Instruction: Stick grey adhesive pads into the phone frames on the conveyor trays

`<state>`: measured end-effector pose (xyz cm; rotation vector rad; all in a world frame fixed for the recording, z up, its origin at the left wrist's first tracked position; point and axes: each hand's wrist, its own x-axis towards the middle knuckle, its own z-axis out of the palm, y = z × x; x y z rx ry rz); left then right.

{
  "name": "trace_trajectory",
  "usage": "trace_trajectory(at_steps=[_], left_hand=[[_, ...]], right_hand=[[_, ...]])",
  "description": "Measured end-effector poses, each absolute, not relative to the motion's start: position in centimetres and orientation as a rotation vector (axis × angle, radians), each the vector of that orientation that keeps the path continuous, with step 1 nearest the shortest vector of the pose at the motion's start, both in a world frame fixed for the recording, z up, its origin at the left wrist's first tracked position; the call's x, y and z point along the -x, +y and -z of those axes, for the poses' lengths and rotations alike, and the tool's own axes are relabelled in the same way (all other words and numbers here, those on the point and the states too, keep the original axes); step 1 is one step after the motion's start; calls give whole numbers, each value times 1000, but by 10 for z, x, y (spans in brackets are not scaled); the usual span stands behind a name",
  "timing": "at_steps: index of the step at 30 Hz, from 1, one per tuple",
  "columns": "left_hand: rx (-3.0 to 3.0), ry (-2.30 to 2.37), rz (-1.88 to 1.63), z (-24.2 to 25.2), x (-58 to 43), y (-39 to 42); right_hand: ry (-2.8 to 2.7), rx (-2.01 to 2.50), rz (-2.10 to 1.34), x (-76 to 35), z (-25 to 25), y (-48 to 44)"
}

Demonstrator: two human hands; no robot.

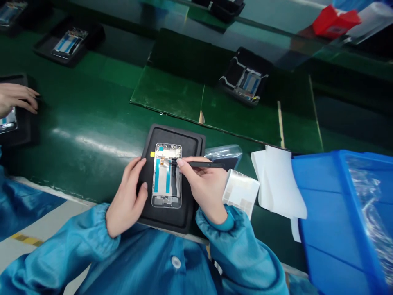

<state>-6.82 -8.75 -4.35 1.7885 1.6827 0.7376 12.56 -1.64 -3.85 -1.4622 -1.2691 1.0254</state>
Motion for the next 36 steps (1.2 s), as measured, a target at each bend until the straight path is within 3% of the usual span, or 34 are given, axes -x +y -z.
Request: trace_trajectory(at_steps=[36], left_hand=[[-2031, 1701, -712, 43, 54, -81]], right_hand=[[-1526, 1473, -988, -132, 39, -14]])
